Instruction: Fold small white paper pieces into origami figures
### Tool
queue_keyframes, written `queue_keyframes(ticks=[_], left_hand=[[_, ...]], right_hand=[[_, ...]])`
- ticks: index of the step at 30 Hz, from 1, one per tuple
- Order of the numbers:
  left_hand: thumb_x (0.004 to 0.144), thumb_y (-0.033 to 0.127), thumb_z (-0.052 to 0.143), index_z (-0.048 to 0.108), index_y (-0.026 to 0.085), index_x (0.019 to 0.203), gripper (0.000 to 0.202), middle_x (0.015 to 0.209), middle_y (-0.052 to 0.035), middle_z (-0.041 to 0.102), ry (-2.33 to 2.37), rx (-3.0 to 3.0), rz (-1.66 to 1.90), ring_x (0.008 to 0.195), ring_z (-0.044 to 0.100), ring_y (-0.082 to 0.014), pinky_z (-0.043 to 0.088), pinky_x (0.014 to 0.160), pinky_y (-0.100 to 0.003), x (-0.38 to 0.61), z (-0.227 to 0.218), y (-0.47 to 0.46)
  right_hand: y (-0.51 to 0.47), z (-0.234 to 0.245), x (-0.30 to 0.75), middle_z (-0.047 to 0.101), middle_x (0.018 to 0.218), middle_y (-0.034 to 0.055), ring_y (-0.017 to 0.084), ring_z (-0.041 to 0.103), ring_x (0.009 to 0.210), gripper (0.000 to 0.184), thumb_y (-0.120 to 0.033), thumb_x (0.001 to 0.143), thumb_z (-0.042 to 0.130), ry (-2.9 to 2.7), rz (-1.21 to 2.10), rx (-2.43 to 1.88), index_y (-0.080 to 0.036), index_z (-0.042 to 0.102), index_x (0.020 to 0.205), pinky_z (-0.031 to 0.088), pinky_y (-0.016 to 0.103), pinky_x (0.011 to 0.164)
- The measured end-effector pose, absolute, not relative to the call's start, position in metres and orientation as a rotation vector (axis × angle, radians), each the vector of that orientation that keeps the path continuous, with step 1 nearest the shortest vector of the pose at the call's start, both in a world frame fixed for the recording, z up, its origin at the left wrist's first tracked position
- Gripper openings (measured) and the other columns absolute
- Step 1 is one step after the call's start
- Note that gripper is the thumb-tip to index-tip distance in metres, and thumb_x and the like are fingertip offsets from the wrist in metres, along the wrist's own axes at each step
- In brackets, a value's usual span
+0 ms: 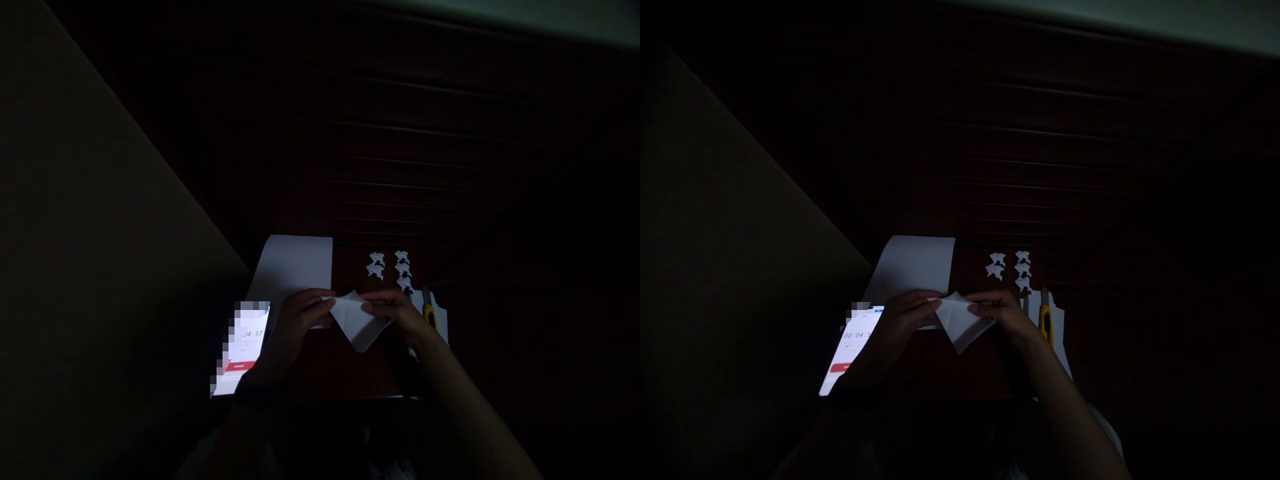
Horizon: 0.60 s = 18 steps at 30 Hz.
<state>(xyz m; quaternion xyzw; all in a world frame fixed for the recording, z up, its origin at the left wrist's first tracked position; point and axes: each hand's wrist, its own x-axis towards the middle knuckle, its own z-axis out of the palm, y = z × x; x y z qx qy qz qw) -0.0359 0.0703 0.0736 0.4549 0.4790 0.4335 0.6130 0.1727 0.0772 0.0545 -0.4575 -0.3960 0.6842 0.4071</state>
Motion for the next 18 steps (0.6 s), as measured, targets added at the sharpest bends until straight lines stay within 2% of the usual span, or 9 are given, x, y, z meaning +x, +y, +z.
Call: queue_keyframes(ticks=[4,7,9,13,18], left_hand=[[0.074,0.035,0.063,0.057,0.019,0.114,0.044,0.107,-0.0113,0.066,1.092,0.994,0.949,0.091,0.064,-0.0243,0.056,0.071,-0.037,-0.030,0.075,0.070],[0.072,0.036,0.065,0.065,0.013,0.096,0.033,0.096,-0.0117,0.069,1.106,0.992,0.816,0.083,0.066,-0.0234,0.057,0.065,-0.033,-0.025,0.070,0.069],[0.072,0.037,0.065,0.066,0.012,0.087,0.029,0.088,-0.0101,0.070,1.163,1.013,0.844,0.076,0.066,-0.0216,0.056,0.062,-0.031,-0.024,0.065,0.070],[0.074,0.042,0.062,0.064,0.013,0.086,0.031,0.088,-0.0092,0.070,1.248,1.017,0.953,0.075,0.067,-0.0216,0.056,0.064,-0.033,-0.026,0.061,0.072],[0.075,0.043,0.062,0.063,0.012,0.089,0.034,0.088,-0.0101,0.070,1.212,0.965,0.993,0.075,0.068,-0.0218,0.056,0.071,-0.036,-0.028,0.062,0.072]], right_hand=[[0.079,0.052,0.166,0.069,0.072,0.0035,0.015,0.057,0.058,0.035,-0.031,0.061,0.075,-0.911,1.638,-1.122,-0.017,0.070,0.093,0.039,0.025,0.056],[0.077,0.053,0.160,0.068,0.070,0.0025,0.014,0.057,0.057,0.034,-0.033,0.064,0.073,-0.937,1.579,-1.100,-0.017,0.069,0.094,0.040,0.025,0.054],[0.075,0.054,0.157,0.069,0.074,0.0029,0.016,0.060,0.062,0.039,-0.032,0.065,0.073,-0.969,1.597,-1.066,-0.018,0.066,0.101,0.043,0.026,0.057],[0.073,0.053,0.155,0.069,0.083,0.0040,0.020,0.063,0.074,0.056,-0.028,0.063,0.074,-1.045,1.694,-1.052,-0.022,0.056,0.116,0.048,0.029,0.060],[0.079,0.038,0.159,0.068,0.077,0.0031,0.020,0.064,0.070,0.051,-0.029,0.064,0.073,-1.101,1.588,-1.117,-0.020,0.058,0.111,0.049,0.031,0.062]])
